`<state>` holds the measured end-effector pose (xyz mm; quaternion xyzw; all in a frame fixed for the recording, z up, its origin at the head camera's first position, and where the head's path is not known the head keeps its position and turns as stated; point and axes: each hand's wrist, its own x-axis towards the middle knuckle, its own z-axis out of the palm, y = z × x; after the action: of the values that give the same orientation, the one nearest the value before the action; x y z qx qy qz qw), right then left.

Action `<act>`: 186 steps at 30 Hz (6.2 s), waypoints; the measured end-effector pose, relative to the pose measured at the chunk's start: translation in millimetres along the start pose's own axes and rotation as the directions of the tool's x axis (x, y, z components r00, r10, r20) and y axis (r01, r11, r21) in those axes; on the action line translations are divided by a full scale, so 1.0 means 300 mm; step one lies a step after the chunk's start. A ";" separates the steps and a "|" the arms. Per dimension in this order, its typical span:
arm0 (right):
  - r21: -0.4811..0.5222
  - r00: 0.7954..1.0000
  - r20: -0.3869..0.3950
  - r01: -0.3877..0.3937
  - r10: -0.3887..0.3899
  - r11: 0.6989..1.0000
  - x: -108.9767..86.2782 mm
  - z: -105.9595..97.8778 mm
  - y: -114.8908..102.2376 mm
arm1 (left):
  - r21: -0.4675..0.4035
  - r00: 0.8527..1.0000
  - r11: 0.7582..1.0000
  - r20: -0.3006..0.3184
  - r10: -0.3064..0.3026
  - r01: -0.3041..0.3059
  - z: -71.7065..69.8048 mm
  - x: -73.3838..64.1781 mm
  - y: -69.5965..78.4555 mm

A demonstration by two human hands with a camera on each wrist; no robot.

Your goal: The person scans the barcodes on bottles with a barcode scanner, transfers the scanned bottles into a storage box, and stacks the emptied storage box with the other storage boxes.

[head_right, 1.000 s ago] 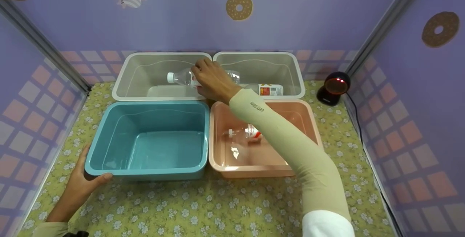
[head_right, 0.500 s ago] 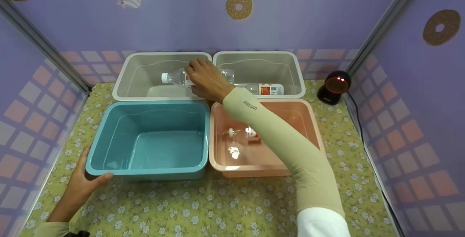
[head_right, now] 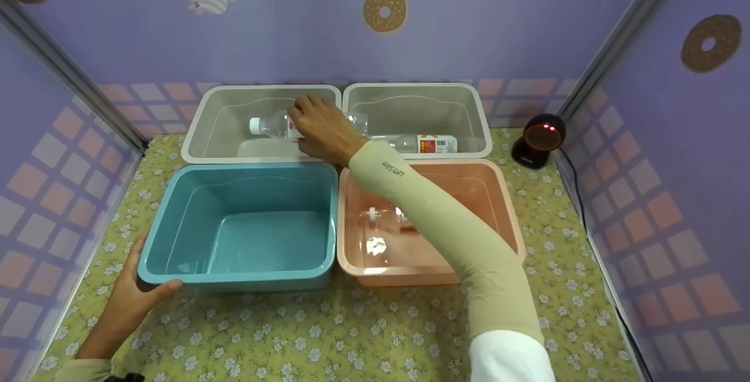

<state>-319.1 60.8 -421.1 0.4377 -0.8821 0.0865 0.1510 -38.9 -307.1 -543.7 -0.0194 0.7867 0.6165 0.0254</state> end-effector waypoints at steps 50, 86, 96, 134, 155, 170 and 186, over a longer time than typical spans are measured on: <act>-0.045 0.998 0.026 0.055 -0.054 0.997 0.120 0.075 -0.106 | -0.010 1.000 1.000 -0.002 -0.002 0.001 0.005 -0.002 -0.007; -0.083 0.994 -0.003 0.113 -0.114 0.990 0.158 0.143 -0.105 | 0.000 1.000 1.000 0.002 -0.019 0.019 0.005 -0.005 -0.002; -0.077 0.995 0.004 0.100 -0.100 0.992 0.174 0.154 -0.116 | -0.008 1.000 1.000 -0.002 -0.010 0.010 0.007 -0.004 -0.001; 0.121 0.990 -0.036 0.140 -0.137 0.983 -0.056 -0.026 -0.044 | 0.019 1.000 0.999 -0.005 -0.031 0.031 0.003 -0.003 -0.004; 0.174 0.976 -0.176 0.159 -0.129 0.972 -0.301 -0.118 0.016 | -0.022 1.000 1.000 0.017 -0.013 0.014 0.003 0.004 -0.003; 0.199 0.992 -0.102 0.093 -0.074 0.976 -0.475 -0.158 0.045 | -0.014 1.000 1.000 0.007 0.001 -0.001 -0.002 0.001 0.007; 0.221 0.994 -0.061 0.097 -0.085 0.970 -0.643 -0.097 0.111 | 0.126 1.000 0.992 -0.004 0.005 -0.004 -0.004 0.010 0.021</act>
<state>-230.1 233.0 -460.4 0.4896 -0.8416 0.1894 0.1273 -42.3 -306.7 -537.4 -0.0173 0.8241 0.5657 0.0236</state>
